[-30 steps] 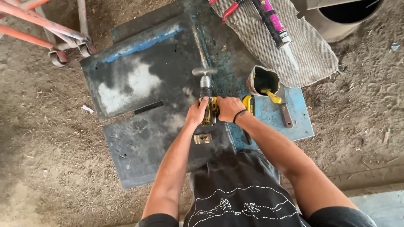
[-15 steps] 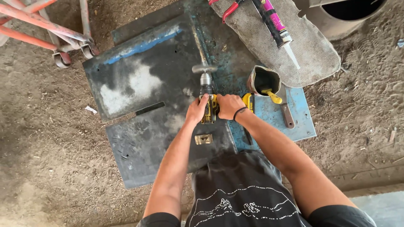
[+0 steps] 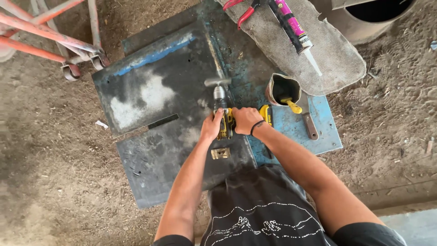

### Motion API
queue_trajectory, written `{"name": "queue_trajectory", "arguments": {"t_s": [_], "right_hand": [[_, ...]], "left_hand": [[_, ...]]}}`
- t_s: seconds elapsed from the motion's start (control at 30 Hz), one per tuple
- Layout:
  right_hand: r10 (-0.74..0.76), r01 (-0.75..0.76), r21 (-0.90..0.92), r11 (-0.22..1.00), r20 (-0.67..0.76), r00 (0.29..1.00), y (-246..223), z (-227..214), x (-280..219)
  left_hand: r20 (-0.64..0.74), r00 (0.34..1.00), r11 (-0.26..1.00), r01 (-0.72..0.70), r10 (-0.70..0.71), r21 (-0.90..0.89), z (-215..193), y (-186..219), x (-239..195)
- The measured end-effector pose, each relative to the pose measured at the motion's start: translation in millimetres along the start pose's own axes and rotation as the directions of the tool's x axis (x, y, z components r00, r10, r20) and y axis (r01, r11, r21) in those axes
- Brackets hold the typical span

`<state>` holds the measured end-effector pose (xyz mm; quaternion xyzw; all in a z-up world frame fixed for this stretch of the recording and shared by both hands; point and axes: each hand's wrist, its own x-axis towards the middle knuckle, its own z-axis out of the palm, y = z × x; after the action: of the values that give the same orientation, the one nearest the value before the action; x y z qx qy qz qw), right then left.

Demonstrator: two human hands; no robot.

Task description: Cleaning a metal surface using a power drill with a wire brush attachment

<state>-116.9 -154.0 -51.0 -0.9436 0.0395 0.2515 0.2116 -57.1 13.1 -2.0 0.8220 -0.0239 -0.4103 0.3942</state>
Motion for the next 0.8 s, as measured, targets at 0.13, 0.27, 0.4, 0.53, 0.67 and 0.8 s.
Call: {"name": "queue_trajectory", "arguments": {"t_s": [0.13, 0.27, 0.4, 0.53, 0.67, 0.8], "right_hand": [[-0.015, 0.015, 0.015, 1.0, 0.004, 1.0, -8, 3, -4], [0.0, -0.001, 0.037, 0.999, 0.009, 1.0, -10, 3, -9], [0.02, -0.02, 0.045, 0.999, -0.008, 1.0, -7, 0, -18], [0.017, -0.016, 0.05, 0.999, -0.025, 1.0, -4, 2, -19], [0.009, -0.006, 0.07, 0.998, -0.045, 0.999, -5, 3, -19], [0.015, -0.012, 0.077, 0.997, -0.041, 0.999, -6, 3, -23]], "left_hand": [[-0.018, 0.998, 0.997, 0.055, -0.054, 0.052, 0, -16, 6], [-0.012, 0.999, 0.995, 0.043, -0.042, 0.085, 0, -11, 0], [0.015, 1.0, 0.995, 0.008, -0.009, 0.1, 3, -2, -3], [0.005, 1.0, 0.995, 0.028, -0.029, 0.099, 7, 1, -8], [0.008, 0.999, 0.991, 0.043, -0.044, 0.124, 7, -3, -4], [0.013, 0.999, 0.991, 0.046, -0.048, 0.126, 9, -6, -1]]}}
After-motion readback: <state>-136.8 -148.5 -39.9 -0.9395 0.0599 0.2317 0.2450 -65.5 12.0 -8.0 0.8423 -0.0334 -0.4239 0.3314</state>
